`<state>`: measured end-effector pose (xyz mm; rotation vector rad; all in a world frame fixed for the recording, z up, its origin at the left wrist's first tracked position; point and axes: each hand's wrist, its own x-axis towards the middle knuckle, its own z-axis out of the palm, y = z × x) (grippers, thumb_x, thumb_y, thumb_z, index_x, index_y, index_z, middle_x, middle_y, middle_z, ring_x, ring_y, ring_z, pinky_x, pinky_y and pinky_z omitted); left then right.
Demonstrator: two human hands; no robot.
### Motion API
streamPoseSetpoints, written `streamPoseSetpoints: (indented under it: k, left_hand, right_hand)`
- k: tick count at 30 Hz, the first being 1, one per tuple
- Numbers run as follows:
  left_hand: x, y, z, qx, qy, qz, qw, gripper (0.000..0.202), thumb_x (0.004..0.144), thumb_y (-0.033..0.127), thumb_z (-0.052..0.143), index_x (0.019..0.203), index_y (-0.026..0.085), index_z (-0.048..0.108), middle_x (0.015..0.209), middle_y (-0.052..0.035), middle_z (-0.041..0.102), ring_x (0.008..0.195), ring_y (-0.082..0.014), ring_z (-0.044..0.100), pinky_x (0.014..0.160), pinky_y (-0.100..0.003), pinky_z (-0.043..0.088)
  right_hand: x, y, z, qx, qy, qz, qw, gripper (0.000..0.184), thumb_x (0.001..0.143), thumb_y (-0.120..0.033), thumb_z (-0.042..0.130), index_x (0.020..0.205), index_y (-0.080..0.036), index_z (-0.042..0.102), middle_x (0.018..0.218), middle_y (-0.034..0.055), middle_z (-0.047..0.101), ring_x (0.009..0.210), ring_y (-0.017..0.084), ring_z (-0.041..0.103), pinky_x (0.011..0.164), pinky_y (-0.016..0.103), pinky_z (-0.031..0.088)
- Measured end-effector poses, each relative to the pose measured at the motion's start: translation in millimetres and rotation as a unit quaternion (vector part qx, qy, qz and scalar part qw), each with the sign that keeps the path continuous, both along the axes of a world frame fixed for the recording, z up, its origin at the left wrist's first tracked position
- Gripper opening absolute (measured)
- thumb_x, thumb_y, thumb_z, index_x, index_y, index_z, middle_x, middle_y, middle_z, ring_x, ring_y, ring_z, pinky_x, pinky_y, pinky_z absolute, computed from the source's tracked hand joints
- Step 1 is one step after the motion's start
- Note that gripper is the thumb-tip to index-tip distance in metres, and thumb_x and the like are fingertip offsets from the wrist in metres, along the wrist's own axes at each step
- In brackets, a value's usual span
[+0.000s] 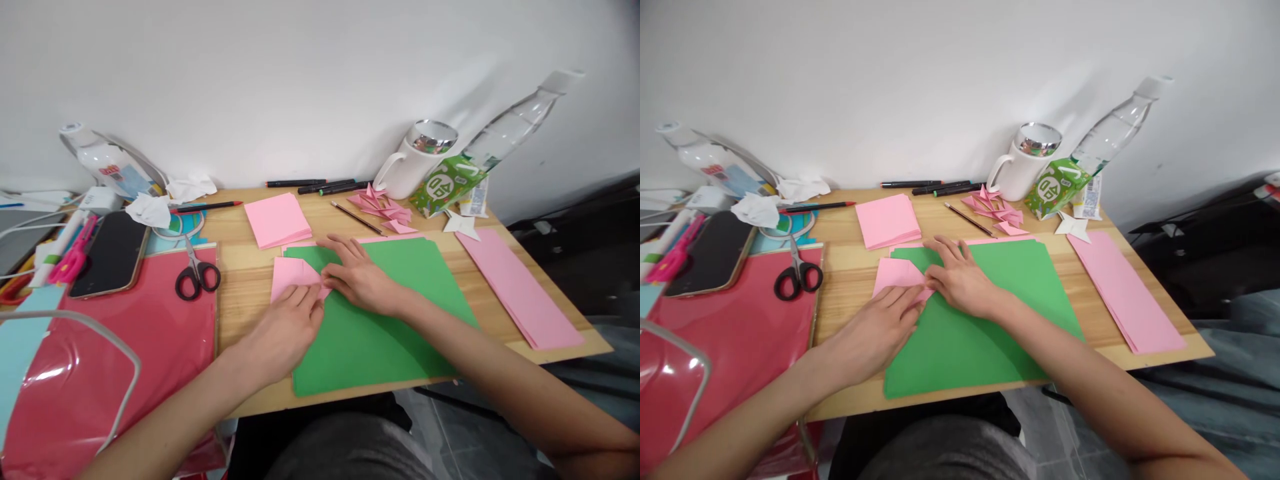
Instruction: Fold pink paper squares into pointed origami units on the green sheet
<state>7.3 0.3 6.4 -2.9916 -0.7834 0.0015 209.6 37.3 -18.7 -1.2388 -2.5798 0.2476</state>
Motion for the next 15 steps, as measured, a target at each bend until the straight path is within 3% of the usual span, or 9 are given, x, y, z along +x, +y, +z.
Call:
streamPoseSetpoints:
  k: [7,9,12,15]
  left_hand:
    - [0.5,0.8,1.1,0.006,0.013,0.000,1.000,0.032,0.089,0.013,0.043,0.116,0.004,0.056,0.124,-0.0201,0.057,0.114,-0.0280,0.052,0.095,-0.041,0.041]
    - [-1.0,0.8,-3.1,0.011,0.000,0.000,1.000,0.030,0.090,0.013,0.043,0.115,0.003,0.056,0.123,-0.0209,0.057,0.113,-0.0282,0.053,0.095,-0.042,0.041]
    - [-3.1,0.3,-10.3,0.002,-0.035,-0.001,0.999,0.031,0.090,0.014,0.045,0.117,0.002,0.055,0.124,-0.0222,0.055,0.115,-0.0285,0.051,0.097,-0.042,0.041]
    - [-3.4,-0.7,-13.1,-0.017,-0.069,0.010,0.997,0.034,0.090,0.014,0.044,0.120,0.002,0.053,0.127,-0.0217,0.052,0.118,-0.0282,0.049,0.097,-0.042,0.043]
  right_hand:
    - [8.6,-8.6,15.8,0.015,-0.057,0.021,0.998,0.014,0.090,-0.025,0.052,0.086,-0.020,0.065,0.140,0.0118,0.041,0.137,0.038,0.021,0.100,0.072,0.019]
    - [10.2,-9.1,18.7,0.016,-0.028,0.023,0.999,0.011,0.089,-0.021,0.055,0.082,-0.019,0.063,0.137,0.0118,0.044,0.135,0.037,0.025,0.102,0.069,0.020]
    - [10.9,-9.3,16.3,-0.035,0.125,0.004,0.992,0.007,0.088,-0.016,0.054,0.083,-0.017,0.059,0.123,0.0128,0.051,0.115,0.027,0.049,0.096,0.049,0.042]
    - [7.4,-7.9,10.3,-0.157,0.244,0.013,0.957,0.004,0.085,-0.019,0.059,0.088,-0.017,0.057,0.104,0.0087,0.055,0.081,0.014,0.058,0.069,0.028,0.052]
